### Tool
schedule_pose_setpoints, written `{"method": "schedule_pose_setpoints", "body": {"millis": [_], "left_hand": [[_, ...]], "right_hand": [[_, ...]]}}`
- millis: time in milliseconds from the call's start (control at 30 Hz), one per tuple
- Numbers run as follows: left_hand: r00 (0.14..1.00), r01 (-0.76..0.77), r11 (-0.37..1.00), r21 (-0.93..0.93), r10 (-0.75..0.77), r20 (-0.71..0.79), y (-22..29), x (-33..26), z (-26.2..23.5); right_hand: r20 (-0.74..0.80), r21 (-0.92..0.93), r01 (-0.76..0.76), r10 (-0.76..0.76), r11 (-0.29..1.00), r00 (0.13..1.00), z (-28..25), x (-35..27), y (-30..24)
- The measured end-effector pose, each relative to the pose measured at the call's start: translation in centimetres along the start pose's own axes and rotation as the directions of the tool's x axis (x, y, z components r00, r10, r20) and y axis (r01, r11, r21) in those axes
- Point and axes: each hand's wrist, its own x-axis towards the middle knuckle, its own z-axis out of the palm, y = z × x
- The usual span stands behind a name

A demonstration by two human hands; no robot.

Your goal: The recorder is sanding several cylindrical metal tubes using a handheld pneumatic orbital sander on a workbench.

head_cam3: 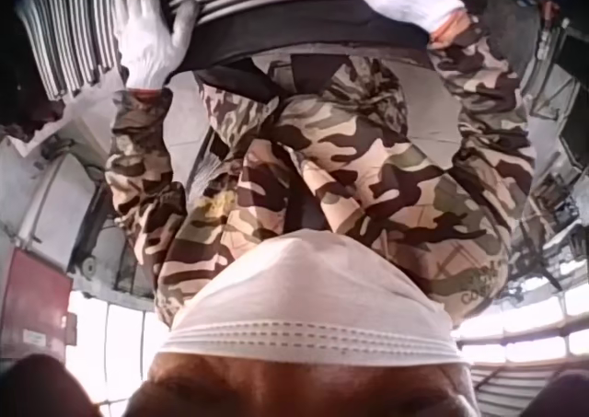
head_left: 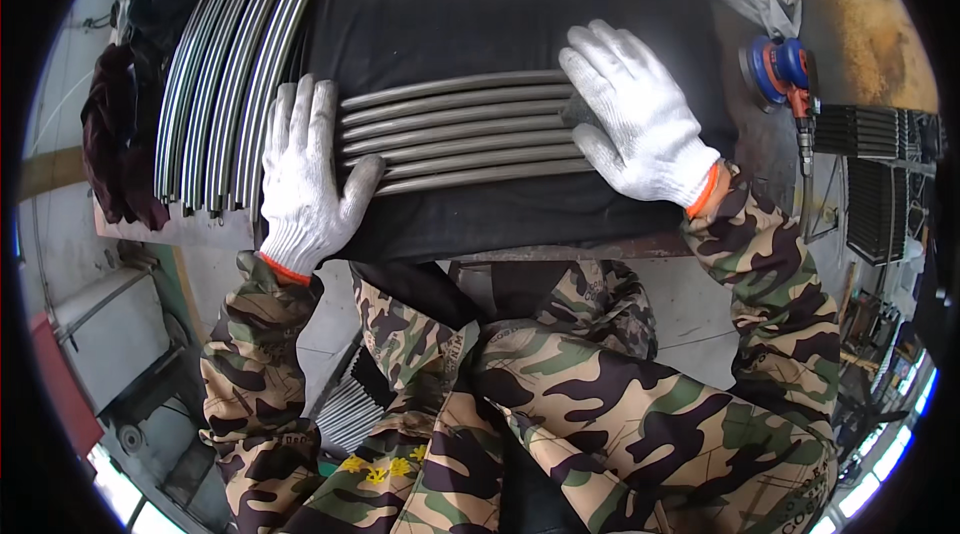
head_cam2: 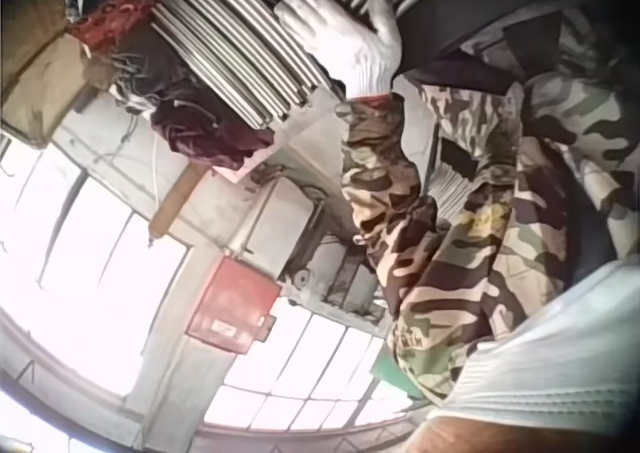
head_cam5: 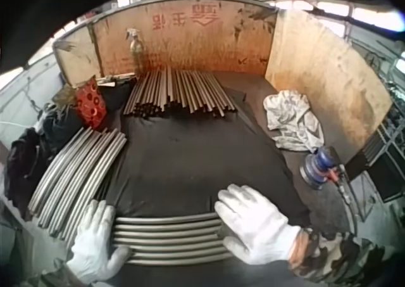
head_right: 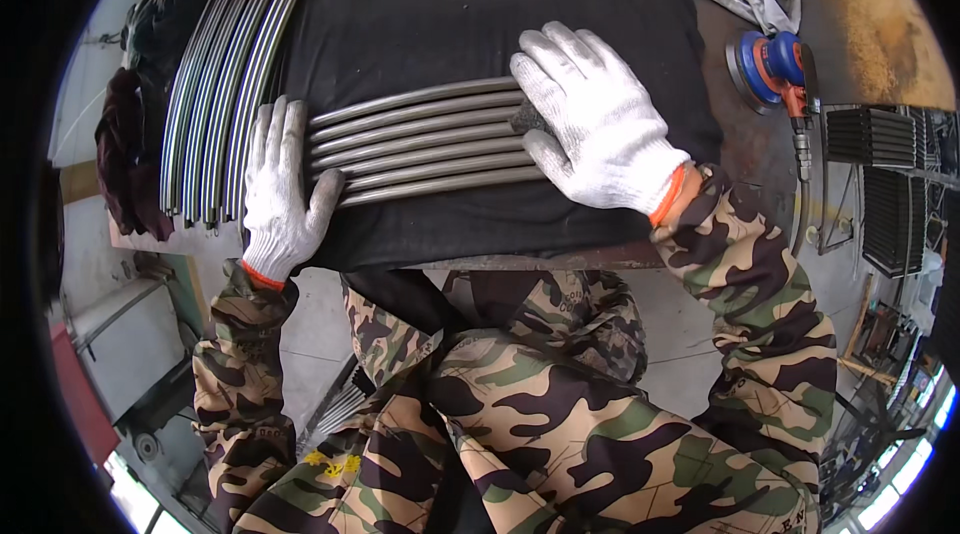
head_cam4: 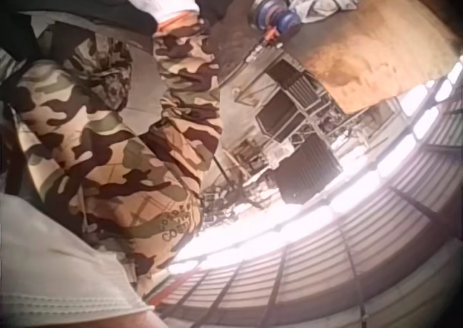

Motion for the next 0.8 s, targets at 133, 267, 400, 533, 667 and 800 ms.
{"method": "schedule_pose_setpoints", "body": {"millis": [133,267,400,533,667,800], "left_hand": [[0.999,-0.036,0.999,0.009,0.037,-0.024,0.0,-0.7,-0.2],[0.998,-0.067,0.998,0.012,0.067,0.002,0.3,-0.1,-0.2],[0.998,-0.064,0.998,-0.010,0.065,0.021,-0.3,-0.5,0.1],[0.990,-0.137,0.991,-0.003,0.137,0.042,-0.7,0.5,-1.3],[0.996,-0.093,0.993,-0.068,0.092,-0.018,-1.1,-0.5,-1.2],[0.992,-0.105,0.991,-0.087,0.098,-0.081,-0.3,0.6,-0.3]], "right_hand": [[0.054,-0.014,-0.007,0.008,1.000,0.998,1.0,4.8,-4.4],[0.290,0.152,-0.013,-0.032,0.988,0.957,2.7,12.0,-9.9],[0.129,0.209,0.052,-0.080,0.977,0.988,4.9,11.9,-10.2],[0.014,0.157,0.036,-0.039,0.987,0.999,3.9,7.2,-6.0],[0.031,0.070,0.055,-0.058,0.996,0.998,1.1,2.6,-1.7],[0.016,0.056,0.084,-0.085,0.995,0.996,-0.8,-0.1,-1.8]]}}
